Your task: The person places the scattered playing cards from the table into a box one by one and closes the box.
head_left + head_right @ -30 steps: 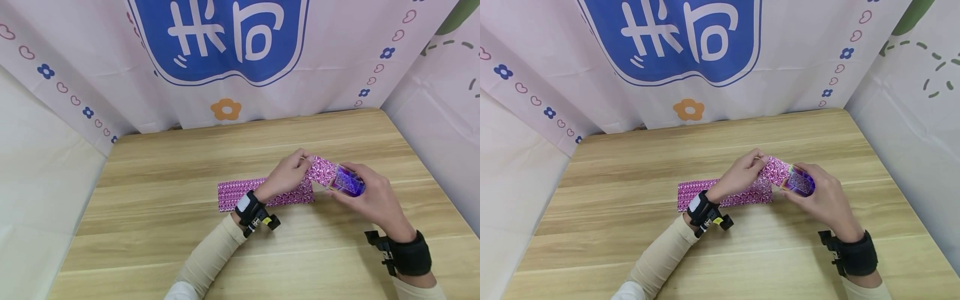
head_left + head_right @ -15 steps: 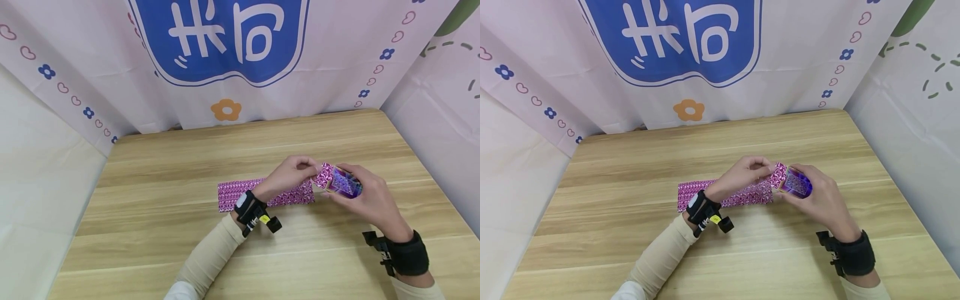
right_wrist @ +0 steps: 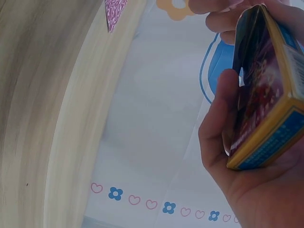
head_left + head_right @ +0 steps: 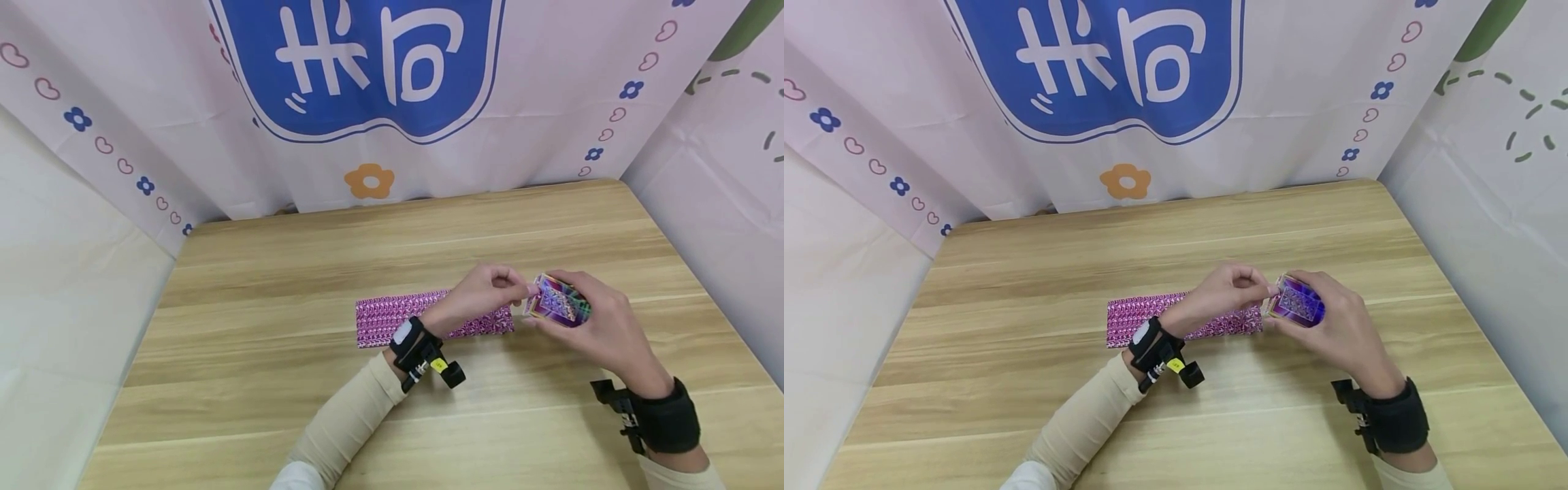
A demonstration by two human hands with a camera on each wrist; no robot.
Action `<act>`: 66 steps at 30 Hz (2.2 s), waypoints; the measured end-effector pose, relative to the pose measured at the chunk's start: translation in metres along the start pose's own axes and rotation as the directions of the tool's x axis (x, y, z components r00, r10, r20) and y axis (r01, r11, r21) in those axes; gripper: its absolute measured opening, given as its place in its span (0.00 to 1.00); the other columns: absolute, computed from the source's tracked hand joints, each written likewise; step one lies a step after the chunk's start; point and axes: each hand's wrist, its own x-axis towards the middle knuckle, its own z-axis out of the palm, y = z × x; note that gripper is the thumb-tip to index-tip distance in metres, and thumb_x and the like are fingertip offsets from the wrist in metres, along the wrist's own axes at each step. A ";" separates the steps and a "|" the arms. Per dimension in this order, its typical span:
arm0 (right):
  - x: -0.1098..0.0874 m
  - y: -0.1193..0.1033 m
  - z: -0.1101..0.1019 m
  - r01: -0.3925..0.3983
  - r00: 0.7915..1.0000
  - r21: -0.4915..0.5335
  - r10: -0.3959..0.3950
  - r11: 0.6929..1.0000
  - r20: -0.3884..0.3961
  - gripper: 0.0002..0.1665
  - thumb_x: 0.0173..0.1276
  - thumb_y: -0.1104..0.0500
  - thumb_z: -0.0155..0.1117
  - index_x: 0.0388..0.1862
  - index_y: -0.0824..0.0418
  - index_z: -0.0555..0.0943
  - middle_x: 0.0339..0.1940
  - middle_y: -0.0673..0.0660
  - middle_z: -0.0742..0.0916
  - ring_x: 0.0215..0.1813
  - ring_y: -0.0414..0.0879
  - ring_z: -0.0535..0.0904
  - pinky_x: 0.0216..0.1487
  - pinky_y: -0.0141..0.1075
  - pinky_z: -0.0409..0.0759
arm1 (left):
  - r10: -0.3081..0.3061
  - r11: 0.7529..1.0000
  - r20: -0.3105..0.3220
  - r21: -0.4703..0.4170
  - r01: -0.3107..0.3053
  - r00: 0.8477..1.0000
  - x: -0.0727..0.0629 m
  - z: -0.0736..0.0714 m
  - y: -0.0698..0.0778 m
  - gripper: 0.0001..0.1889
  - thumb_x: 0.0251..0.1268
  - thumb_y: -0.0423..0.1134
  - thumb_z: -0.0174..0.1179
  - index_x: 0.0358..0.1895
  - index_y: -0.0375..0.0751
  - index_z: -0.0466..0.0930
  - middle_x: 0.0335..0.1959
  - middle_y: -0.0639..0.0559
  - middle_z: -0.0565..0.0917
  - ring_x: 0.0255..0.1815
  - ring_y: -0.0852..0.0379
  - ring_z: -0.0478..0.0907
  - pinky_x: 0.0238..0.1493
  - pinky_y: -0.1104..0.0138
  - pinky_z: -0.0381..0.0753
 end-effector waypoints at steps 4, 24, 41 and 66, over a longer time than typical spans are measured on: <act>0.000 0.000 0.000 0.004 1.000 -0.006 -0.004 1.000 0.001 0.47 0.38 0.60 0.92 0.61 0.63 0.83 0.47 0.62 0.91 0.42 0.35 0.80 0.40 0.14 0.75 | -0.009 1.000 0.006 0.000 0.009 1.000 0.000 0.001 -0.001 0.09 0.74 0.47 0.66 0.40 0.46 0.85 0.41 0.45 0.87 0.52 0.37 0.81 0.60 0.48 0.82; 0.001 0.002 0.000 -0.007 1.000 -0.034 0.007 0.999 -0.001 0.47 0.37 0.59 0.91 0.61 0.64 0.83 0.48 0.64 0.90 0.42 0.40 0.81 0.42 0.13 0.73 | 0.128 0.902 -0.200 0.431 -0.030 0.971 0.009 -0.012 -0.017 0.15 0.77 0.49 0.63 0.57 0.45 0.84 0.48 0.46 0.89 0.46 0.50 0.85 0.38 0.68 0.84; 0.000 0.002 0.001 -0.013 1.000 -0.040 0.014 0.999 0.023 0.47 0.38 0.59 0.91 0.62 0.63 0.82 0.50 0.63 0.90 0.44 0.45 0.83 0.43 0.13 0.72 | 0.089 0.456 -0.136 0.886 0.081 0.987 0.012 -0.008 -0.034 0.43 0.51 0.60 0.79 0.73 0.62 0.73 0.84 0.45 0.56 0.81 0.39 0.50 0.80 0.48 0.60; 0.001 0.000 0.003 -0.011 1.000 -0.033 0.012 0.999 0.013 0.47 0.38 0.56 0.92 0.60 0.64 0.84 0.50 0.63 0.91 0.42 0.45 0.83 0.39 0.14 0.74 | 0.180 0.884 -0.164 0.459 -0.086 0.970 -0.013 -0.021 0.021 0.27 0.84 0.50 0.52 0.74 0.36 0.63 0.28 0.49 0.87 0.26 0.48 0.86 0.19 0.66 0.77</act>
